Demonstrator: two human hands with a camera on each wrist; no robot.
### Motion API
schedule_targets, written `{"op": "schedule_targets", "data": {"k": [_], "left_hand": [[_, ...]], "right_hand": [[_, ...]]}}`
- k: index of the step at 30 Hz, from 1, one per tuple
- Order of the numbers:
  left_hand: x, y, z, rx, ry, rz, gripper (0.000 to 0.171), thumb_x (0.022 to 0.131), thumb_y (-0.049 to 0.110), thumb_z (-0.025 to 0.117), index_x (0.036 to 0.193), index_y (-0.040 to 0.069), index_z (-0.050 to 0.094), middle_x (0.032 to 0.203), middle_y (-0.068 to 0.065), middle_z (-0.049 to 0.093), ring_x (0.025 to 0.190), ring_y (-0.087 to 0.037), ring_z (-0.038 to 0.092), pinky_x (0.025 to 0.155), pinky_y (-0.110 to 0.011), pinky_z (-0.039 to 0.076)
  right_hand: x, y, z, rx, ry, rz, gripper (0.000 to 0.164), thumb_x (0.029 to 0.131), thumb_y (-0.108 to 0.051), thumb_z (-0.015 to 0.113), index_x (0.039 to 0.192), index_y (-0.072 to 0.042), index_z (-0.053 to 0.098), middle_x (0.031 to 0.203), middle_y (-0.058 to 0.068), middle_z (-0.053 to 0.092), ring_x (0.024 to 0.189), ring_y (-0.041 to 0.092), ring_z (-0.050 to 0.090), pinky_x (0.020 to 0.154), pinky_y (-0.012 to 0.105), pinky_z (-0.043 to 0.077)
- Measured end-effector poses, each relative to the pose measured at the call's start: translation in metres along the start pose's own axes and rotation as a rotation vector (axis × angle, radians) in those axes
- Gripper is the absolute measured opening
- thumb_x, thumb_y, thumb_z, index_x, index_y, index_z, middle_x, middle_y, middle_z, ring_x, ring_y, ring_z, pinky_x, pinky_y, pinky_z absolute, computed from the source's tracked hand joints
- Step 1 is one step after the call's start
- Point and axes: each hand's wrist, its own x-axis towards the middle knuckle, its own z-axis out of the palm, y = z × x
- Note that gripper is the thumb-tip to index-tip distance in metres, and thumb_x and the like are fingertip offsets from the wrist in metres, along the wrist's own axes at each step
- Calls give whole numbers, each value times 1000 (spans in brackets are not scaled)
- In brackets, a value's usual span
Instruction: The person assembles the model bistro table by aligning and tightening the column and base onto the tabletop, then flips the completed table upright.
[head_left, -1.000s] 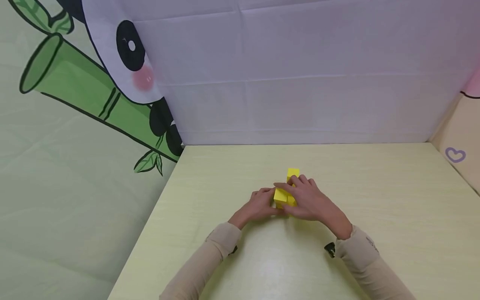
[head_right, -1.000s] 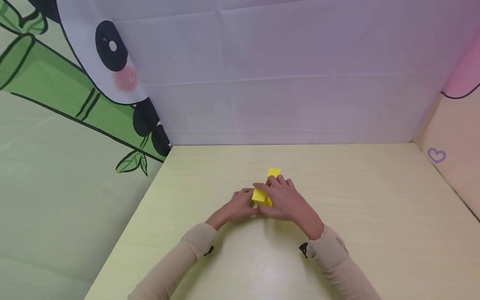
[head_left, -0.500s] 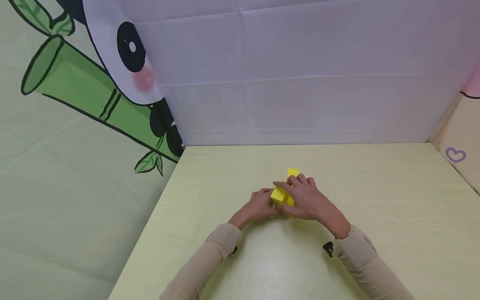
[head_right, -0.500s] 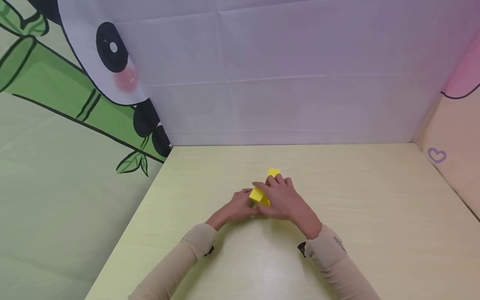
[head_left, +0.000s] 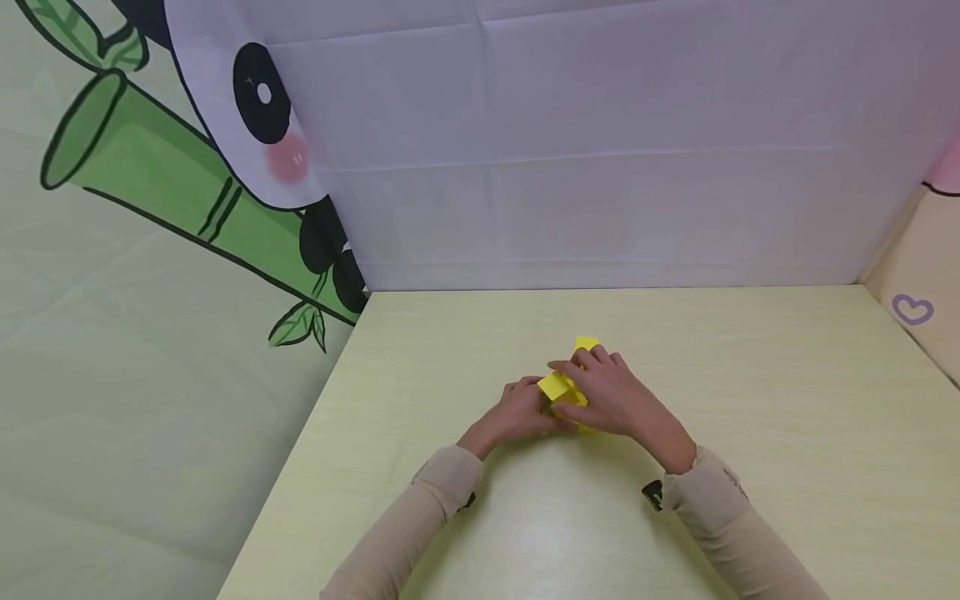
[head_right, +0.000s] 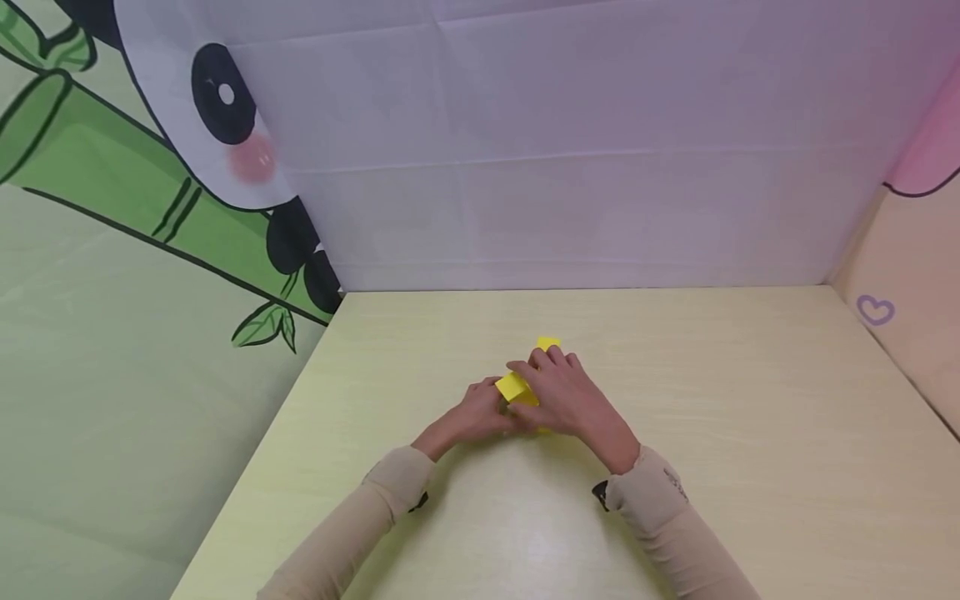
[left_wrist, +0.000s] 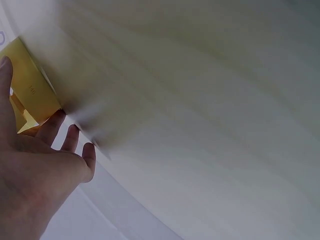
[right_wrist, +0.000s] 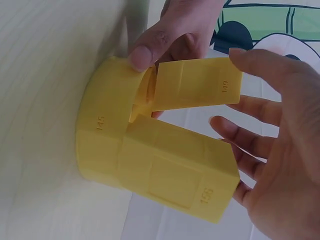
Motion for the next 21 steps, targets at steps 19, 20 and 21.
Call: {"op": "schedule_targets", "data": {"k": [19, 20, 21], "left_hand": [[1, 0, 0, 39, -11, 37, 67, 90, 52, 77, 147, 24, 57, 132, 5, 68, 142, -31, 42, 116, -53, 26], [1, 0, 0, 37, -14, 39, 66, 91, 52, 77, 147, 24, 57, 131, 5, 68, 142, -31, 42, 116, -53, 26], [1, 0, 0, 30, -16, 39, 65, 91, 51, 77, 146, 24, 58, 130, 5, 68, 142, -32, 42, 116, -54, 25]], "right_hand": [[6, -1, 9, -113, 91, 66, 40, 93, -39, 76, 110, -3, 69, 92, 7, 59, 83, 26, 54, 71, 43, 47], [6, -1, 10, -114, 95, 76, 42, 92, -40, 76, 110, -2, 69, 92, 7, 59, 85, 27, 55, 71, 44, 47], [7, -1, 10, -111, 98, 82, 43, 92, -40, 76, 112, -2, 69, 93, 8, 60, 86, 27, 56, 72, 45, 48]]}}
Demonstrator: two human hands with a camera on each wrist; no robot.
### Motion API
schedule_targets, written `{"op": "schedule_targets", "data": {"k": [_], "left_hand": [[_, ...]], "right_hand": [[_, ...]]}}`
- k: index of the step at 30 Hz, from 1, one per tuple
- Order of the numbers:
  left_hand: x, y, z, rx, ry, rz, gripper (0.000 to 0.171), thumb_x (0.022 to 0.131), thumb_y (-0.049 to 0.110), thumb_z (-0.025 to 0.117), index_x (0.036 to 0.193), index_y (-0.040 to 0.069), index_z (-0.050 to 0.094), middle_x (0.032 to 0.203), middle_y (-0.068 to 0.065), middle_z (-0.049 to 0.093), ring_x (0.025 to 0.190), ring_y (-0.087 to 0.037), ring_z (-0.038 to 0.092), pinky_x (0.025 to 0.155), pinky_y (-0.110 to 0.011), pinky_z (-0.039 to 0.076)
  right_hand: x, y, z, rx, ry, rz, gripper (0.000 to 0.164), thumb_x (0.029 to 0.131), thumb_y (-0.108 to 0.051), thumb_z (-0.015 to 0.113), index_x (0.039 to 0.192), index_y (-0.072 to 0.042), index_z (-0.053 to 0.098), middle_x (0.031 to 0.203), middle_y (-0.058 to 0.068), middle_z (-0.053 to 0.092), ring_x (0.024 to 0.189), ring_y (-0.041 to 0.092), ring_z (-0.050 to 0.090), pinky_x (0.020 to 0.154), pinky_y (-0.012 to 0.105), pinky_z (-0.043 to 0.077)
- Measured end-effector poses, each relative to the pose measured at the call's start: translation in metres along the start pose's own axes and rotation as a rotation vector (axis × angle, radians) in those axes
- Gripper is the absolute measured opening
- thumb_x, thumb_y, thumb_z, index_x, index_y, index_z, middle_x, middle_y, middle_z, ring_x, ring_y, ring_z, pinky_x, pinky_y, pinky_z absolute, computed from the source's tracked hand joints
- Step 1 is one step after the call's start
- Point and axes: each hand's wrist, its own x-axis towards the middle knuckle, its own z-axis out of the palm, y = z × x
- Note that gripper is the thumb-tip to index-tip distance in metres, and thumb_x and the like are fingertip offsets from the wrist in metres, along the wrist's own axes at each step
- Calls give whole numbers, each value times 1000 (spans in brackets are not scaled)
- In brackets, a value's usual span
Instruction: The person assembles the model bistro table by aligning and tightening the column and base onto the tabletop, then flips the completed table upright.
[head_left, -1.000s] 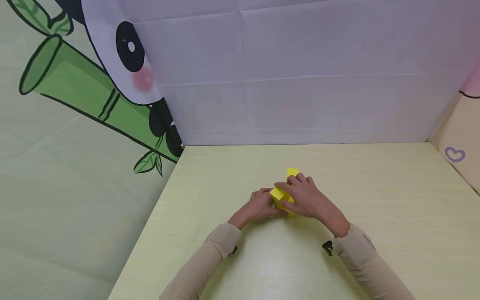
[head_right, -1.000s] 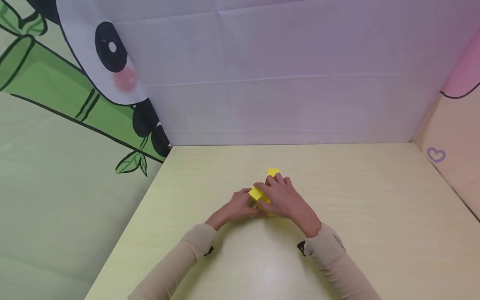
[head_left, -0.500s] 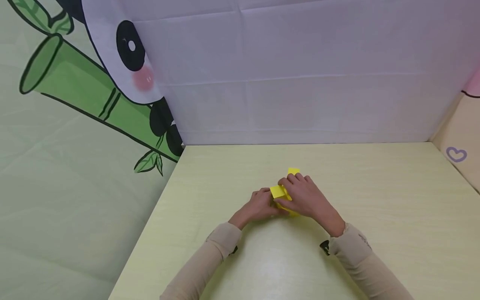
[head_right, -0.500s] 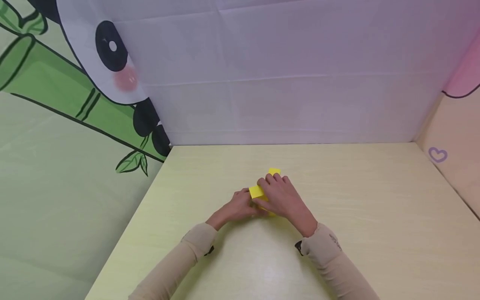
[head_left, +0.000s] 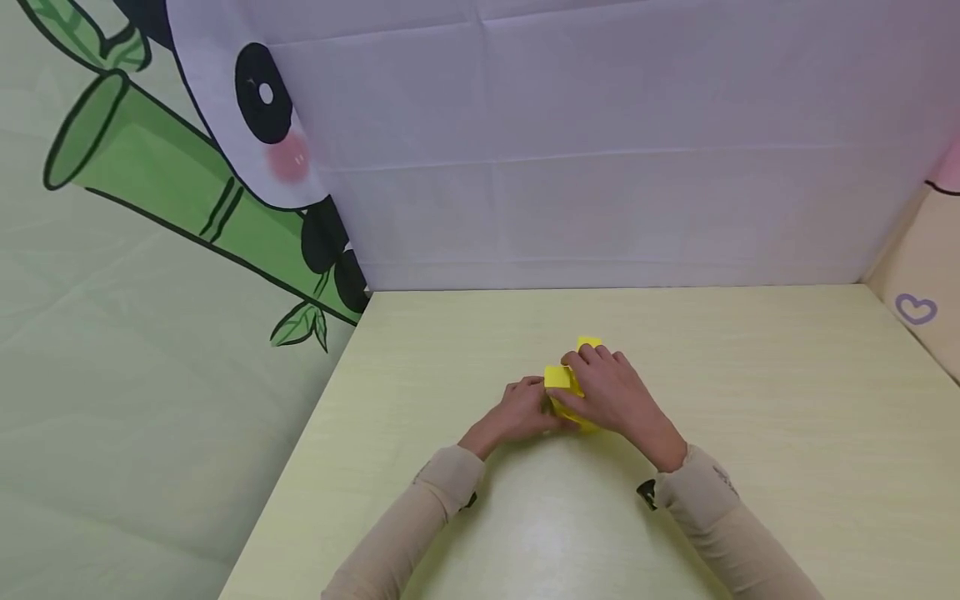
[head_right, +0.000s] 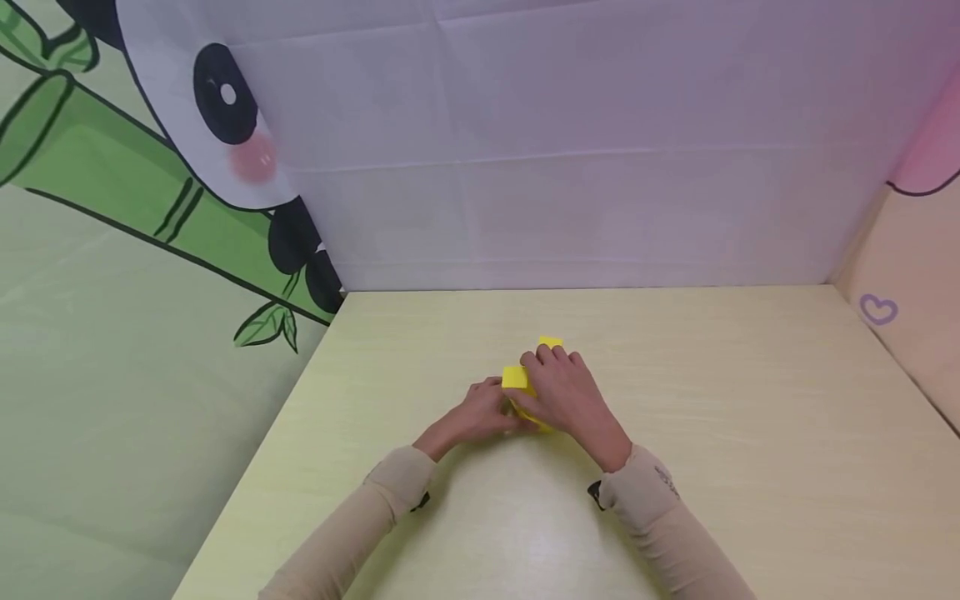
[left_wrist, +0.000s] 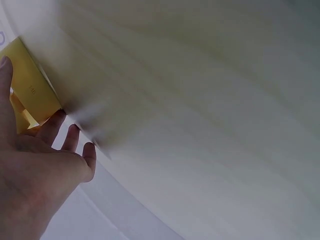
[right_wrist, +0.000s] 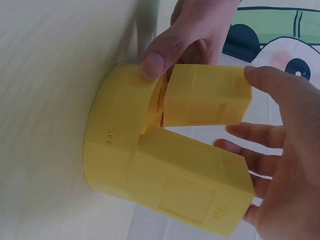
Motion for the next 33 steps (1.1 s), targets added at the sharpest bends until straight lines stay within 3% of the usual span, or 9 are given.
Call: {"op": "schedule_targets", "data": {"k": [6, 9, 12, 17, 22, 27, 33], "left_hand": [[0, -1, 0, -5, 0, -17, 56, 91, 52, 77, 135, 21, 65, 121, 8, 70, 142, -31, 41, 116, -53, 26], [1, -1, 1, 6, -2, -17, 55, 91, 54, 76, 133, 21, 65, 120, 8, 70, 142, -31, 41, 116, -53, 26], [1, -2, 1, 8, -1, -12, 57, 91, 55, 75, 136, 21, 64, 121, 7, 70, 141, -30, 42, 115, -53, 26], [0, -2, 0, 4, 4, -8, 62, 91, 56, 75, 140, 21, 61, 126, 6, 69, 141, -29, 42, 115, -54, 26], [1, -3, 2, 3, 4, -14, 66, 91, 57, 74, 144, 21, 59, 130, 5, 68, 142, -30, 41, 116, -53, 25], [2, -2, 3, 7, -3, -21, 73, 90, 59, 73, 150, 22, 54, 142, 2, 62, 143, -30, 39, 118, -50, 23], [1, -1, 2, 20, -6, -25, 77, 91, 60, 72, 153, 21, 51, 148, 0, 58, 144, -29, 39, 119, -49, 23]], "right_hand": [[1, -1, 2, -8, 20, 29, 38, 92, -39, 73, 100, -3, 67, 87, 6, 55, 85, 29, 53, 71, 45, 45], [1, -3, 3, -40, 19, 73, 43, 92, -45, 73, 94, -3, 63, 84, 6, 53, 84, 30, 53, 72, 47, 45], [1, -4, 2, -17, -9, 96, 47, 94, -46, 72, 106, -2, 67, 94, 10, 59, 93, 34, 55, 79, 51, 45], [2, -1, 0, 107, -76, 29, 51, 97, -35, 66, 139, -5, 63, 118, 15, 60, 111, 39, 52, 89, 58, 43], [3, 2, -2, 91, -99, -16, 44, 95, -26, 68, 134, -7, 65, 112, 13, 58, 107, 37, 50, 86, 56, 43], [5, 3, -3, -30, -85, 48, 47, 93, -39, 76, 123, -4, 64, 109, 17, 58, 104, 38, 52, 84, 54, 46], [5, 3, -4, -24, -95, 72, 54, 95, -41, 73, 132, -3, 64, 117, 19, 59, 108, 39, 51, 87, 56, 45]]}}
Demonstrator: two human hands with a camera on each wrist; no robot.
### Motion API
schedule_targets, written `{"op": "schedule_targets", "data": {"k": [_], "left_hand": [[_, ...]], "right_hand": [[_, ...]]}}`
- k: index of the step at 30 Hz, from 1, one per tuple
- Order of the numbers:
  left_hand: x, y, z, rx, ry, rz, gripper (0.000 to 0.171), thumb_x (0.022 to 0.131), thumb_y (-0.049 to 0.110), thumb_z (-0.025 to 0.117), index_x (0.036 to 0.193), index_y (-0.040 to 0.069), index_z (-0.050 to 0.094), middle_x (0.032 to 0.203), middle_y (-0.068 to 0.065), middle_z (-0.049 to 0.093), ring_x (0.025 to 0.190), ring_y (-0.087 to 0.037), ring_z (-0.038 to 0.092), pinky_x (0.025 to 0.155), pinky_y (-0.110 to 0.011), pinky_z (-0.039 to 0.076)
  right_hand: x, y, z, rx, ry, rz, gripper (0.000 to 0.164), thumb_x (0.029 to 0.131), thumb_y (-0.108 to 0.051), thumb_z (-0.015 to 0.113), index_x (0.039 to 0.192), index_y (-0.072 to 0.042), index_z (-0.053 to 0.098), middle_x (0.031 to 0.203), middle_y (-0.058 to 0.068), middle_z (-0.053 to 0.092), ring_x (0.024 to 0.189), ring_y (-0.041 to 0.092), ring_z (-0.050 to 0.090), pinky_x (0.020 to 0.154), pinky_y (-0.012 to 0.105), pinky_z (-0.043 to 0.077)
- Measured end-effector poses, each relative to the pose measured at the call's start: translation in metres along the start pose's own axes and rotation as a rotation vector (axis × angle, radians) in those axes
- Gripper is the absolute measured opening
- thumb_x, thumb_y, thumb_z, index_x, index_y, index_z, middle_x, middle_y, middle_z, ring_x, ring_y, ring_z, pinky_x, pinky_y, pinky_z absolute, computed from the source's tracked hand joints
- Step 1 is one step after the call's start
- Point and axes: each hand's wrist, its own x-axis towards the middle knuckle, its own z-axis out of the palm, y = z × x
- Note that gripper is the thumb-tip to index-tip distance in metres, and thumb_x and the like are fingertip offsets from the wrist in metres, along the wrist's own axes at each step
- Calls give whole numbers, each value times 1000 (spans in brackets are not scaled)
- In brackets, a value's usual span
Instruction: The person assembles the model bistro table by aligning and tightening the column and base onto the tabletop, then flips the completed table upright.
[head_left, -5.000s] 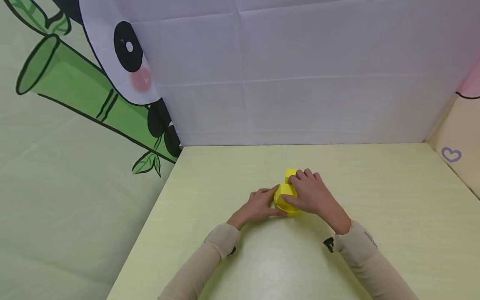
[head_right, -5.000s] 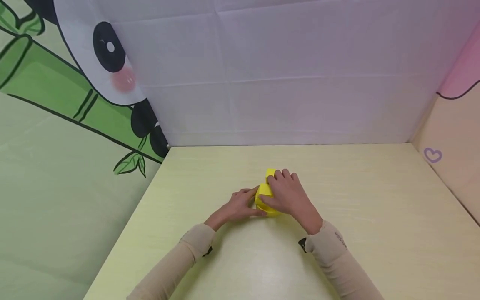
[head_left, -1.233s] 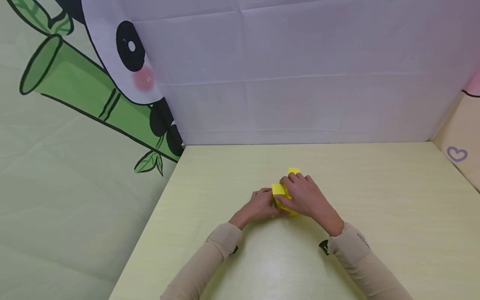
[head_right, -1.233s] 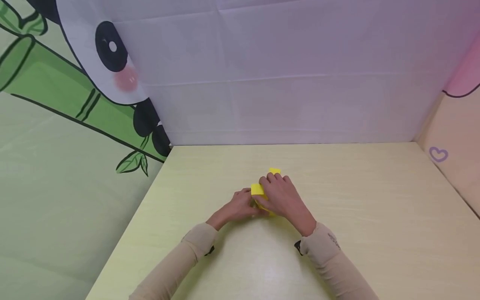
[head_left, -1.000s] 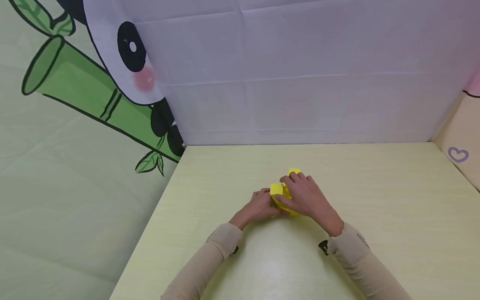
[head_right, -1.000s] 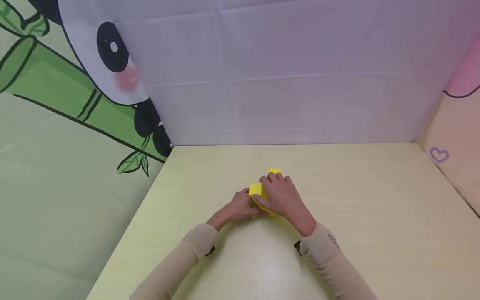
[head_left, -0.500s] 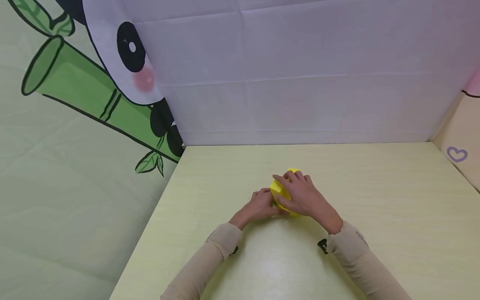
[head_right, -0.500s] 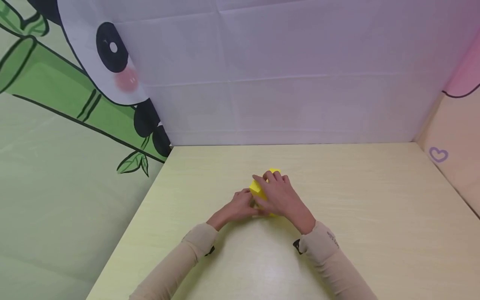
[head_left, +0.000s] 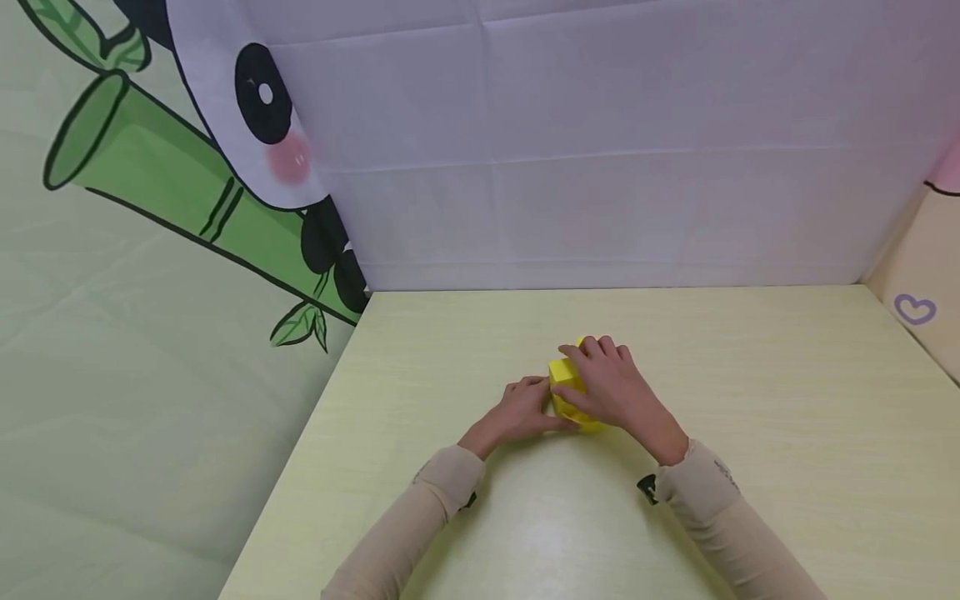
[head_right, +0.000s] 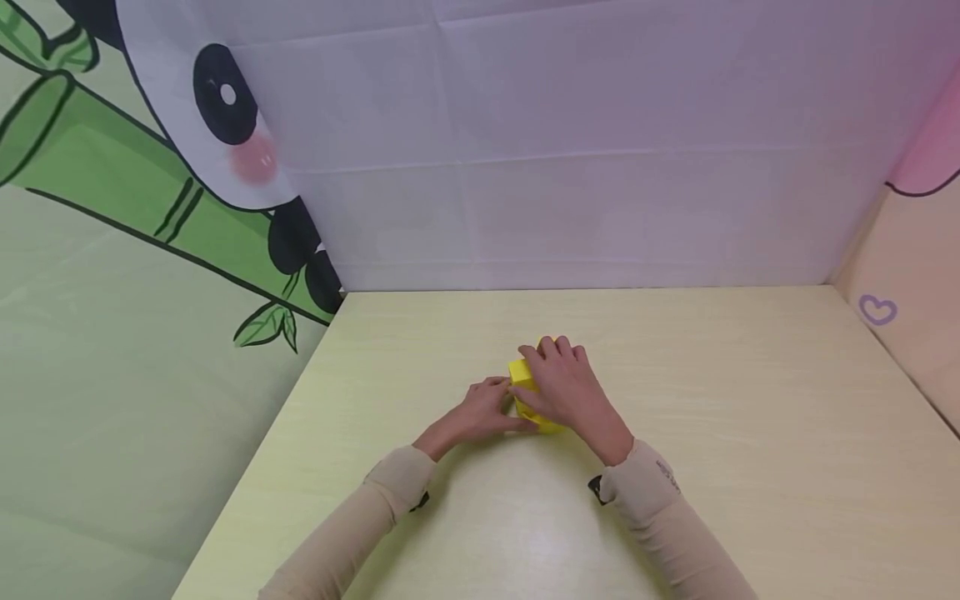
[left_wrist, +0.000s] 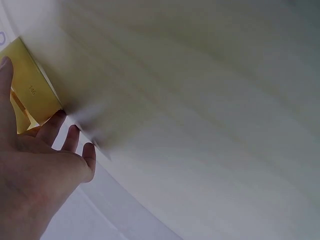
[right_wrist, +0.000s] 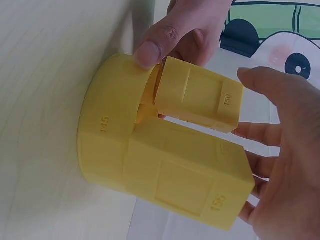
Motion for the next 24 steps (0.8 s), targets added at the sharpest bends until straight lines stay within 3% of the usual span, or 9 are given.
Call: {"op": "schedule_targets", "data": {"k": [7, 11, 16, 24], "left_hand": [[-2, 0, 0, -4, 4, 3, 83, 90, 61, 73, 157, 21, 46, 152, 0, 54, 144, -29, 38, 119, -49, 22], [-2, -1, 0, -3, 3, 7, 86, 90, 62, 73, 160, 23, 42, 153, 1, 53, 144, -28, 38, 119, -49, 23], [-1, 0, -1, -11, 7, 13, 86, 90, 60, 73, 161, 25, 39, 151, 3, 55, 143, -30, 39, 117, -50, 23], [-1, 1, 0, -28, -5, -12, 94, 90, 61, 73, 165, 25, 30, 151, 4, 55, 144, -29, 37, 119, -49, 22]], "right_hand": [[-1, 2, 3, -45, 46, 56, 47, 94, -45, 73, 106, -1, 64, 99, 16, 56, 95, 36, 50, 80, 52, 44], [-3, 2, 2, -22, 44, 88, 50, 95, -49, 71, 110, -1, 66, 101, 16, 57, 97, 37, 50, 82, 53, 43], [-4, 2, 1, 1, 18, 60, 44, 97, -39, 68, 124, -4, 67, 107, 17, 58, 101, 37, 49, 85, 56, 42], [-6, 1, 3, -21, 23, 156, 40, 92, -41, 65, 100, -1, 59, 87, 10, 50, 85, 32, 45, 78, 50, 38]]}}
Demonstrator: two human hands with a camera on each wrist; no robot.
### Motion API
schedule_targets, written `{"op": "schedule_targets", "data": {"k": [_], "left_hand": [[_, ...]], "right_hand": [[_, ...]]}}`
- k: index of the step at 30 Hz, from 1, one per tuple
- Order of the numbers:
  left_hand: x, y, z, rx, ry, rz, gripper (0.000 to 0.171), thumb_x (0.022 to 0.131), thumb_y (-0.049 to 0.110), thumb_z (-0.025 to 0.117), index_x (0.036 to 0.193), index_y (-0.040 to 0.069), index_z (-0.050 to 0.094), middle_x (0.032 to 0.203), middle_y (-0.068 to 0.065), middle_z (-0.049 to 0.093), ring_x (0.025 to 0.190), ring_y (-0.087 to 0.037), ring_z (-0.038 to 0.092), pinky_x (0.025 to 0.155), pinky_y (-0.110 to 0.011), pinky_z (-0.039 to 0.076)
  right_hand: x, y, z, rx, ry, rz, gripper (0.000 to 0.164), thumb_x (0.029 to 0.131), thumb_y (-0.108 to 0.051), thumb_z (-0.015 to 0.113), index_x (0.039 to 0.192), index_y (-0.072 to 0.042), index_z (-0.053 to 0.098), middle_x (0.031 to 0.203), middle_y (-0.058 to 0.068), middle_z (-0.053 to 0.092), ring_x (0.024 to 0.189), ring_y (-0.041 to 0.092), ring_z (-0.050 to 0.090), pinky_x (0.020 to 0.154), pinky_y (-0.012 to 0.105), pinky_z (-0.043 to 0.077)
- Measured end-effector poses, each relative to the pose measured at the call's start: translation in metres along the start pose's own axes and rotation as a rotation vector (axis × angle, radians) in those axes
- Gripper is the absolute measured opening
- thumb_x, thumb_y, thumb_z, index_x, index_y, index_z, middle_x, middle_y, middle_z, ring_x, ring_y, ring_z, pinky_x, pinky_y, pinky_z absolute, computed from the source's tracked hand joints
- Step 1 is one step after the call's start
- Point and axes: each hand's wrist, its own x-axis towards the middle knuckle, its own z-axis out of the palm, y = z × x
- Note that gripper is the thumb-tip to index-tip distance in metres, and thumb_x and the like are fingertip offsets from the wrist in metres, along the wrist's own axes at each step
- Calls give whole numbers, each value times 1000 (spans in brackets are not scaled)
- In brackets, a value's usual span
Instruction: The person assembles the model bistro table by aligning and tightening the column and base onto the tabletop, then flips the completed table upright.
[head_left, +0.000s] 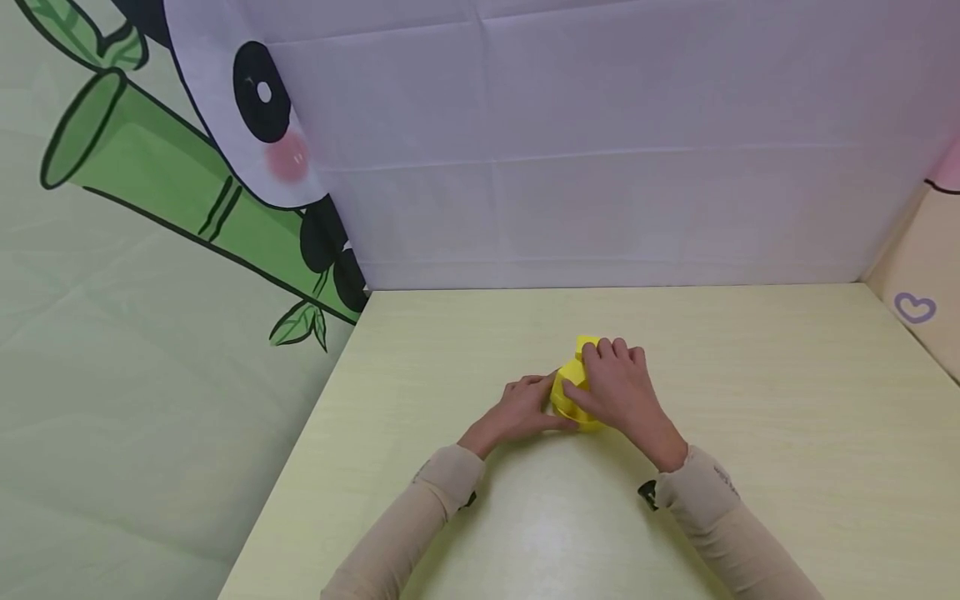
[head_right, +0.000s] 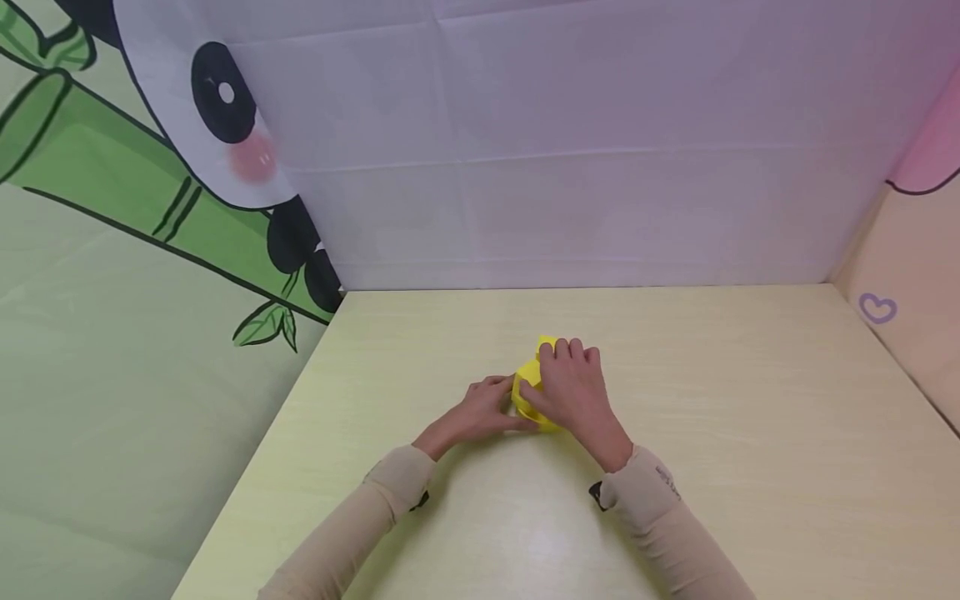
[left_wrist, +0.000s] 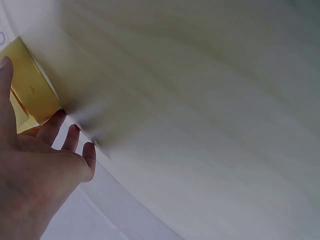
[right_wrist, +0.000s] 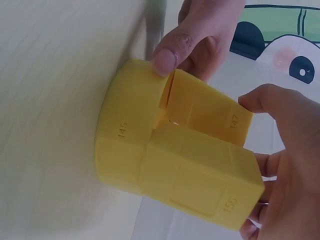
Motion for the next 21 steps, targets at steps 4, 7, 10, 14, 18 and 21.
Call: {"op": "schedule_targets", "data": {"k": [4, 7, 10, 14, 18, 21], "left_hand": [[1, -1, 1, 10, -3, 2, 95, 90, 62, 72, 166, 24, 28, 151, 4, 55, 144, -28, 37, 119, -48, 22], [1, -2, 1, 14, -2, 3, 95, 90, 61, 72, 165, 23, 29, 150, 4, 56, 144, -27, 37, 119, -49, 22], [2, -3, 1, 14, -2, -4, 95, 90, 61, 72, 166, 23, 28, 151, 3, 55, 144, -27, 37, 119, -48, 22], [1, -2, 2, 28, -3, -23, 99, 90, 63, 72, 166, 20, 26, 154, 0, 52, 144, -26, 36, 119, -48, 22], [1, -2, 1, 34, -4, -27, 100, 89, 64, 71, 166, 18, 26, 155, -1, 51, 145, -26, 36, 120, -47, 23], [0, -1, 1, 34, -6, -25, 100, 89, 63, 72, 166, 18, 26, 155, -2, 51, 144, -26, 36, 119, -47, 23]], "right_hand": [[-2, 1, -3, 14, -15, 0, 46, 91, -43, 66, 110, -1, 63, 93, 13, 54, 91, 34, 46, 81, 53, 37], [-4, 2, -5, 45, -38, -38, 50, 91, -39, 67, 124, -2, 65, 104, 15, 56, 98, 35, 46, 84, 55, 37], [-5, 4, -5, 48, -52, -68, 49, 91, -37, 69, 125, -2, 65, 103, 16, 55, 99, 36, 45, 85, 56, 37], [-7, 4, -5, 22, -32, -57, 51, 89, -45, 76, 113, -1, 64, 96, 13, 54, 92, 34, 45, 81, 53, 38], [-9, 3, -7, 13, -21, -49, 56, 87, -49, 78, 113, -1, 65, 97, 14, 56, 93, 34, 46, 81, 53, 38], [-10, 3, -8, 14, -19, -63, 55, 89, -46, 77, 117, -1, 66, 100, 15, 57, 96, 36, 47, 82, 54, 38]]}}
